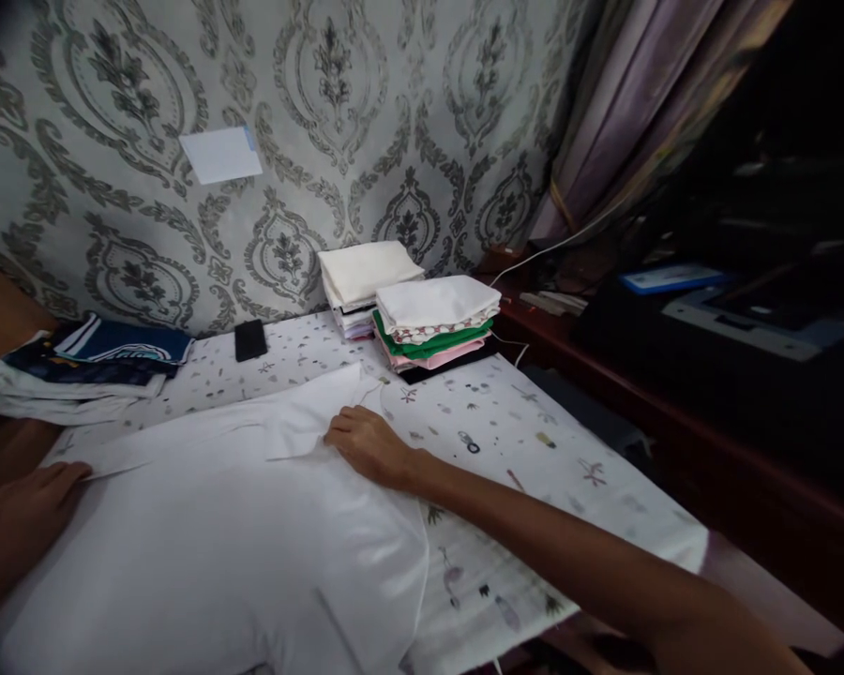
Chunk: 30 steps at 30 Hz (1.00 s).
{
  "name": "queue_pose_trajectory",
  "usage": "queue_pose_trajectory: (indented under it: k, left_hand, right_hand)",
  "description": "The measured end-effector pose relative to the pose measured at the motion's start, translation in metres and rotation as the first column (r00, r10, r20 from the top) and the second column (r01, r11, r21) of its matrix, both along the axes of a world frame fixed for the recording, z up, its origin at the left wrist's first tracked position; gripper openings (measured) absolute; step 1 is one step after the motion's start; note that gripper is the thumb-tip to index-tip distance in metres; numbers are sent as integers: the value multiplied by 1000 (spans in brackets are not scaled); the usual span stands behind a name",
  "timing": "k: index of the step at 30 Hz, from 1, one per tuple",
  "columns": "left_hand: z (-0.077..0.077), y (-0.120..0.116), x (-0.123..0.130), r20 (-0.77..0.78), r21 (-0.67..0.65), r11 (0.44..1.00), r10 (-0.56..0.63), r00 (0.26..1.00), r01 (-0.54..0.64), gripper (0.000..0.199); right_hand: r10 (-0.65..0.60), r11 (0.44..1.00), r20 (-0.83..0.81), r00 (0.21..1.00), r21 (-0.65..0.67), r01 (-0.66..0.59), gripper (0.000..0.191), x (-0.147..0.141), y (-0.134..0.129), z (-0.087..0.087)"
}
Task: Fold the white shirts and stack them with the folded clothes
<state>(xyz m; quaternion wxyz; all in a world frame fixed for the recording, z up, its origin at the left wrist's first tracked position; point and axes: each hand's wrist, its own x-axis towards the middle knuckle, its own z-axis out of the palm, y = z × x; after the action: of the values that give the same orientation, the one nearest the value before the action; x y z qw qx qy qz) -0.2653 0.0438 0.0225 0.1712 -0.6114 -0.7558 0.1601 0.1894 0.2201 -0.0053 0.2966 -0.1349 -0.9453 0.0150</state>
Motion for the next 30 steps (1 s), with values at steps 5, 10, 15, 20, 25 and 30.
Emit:
queue_pose_trajectory:
  k: [5,10,15,20,25,30]
  left_hand:
    - [12,-4,10,37,63,998,-7,999,5,47]
    - [26,-5,16,73,62,994,81,994,-85,41]
    - [14,14,50,239,145,986,-110,965,77,40]
    - [-3,48,158,450,224,864,-503,738,452,28]
    - [-11,77,234,338,200,773,-631,698,602,24]
    - [-15,92,240,293,179,793,-608,738,582,28]
  right_hand:
    - [-13,990,9,1000,-139,14,24,0,2,1]
    - [-73,953,-80,994,-298,46,20,4,5,11]
    - [-8,903,23,1000,-429,17,15,11,8,15]
    - [-582,471,71,810,-783,407,9,-2,55,18]
    - [-632,227,228,741,-859,459,24,-21,102,20]
    - [-637,214,238,733,-859,465,29,-28,116,17]
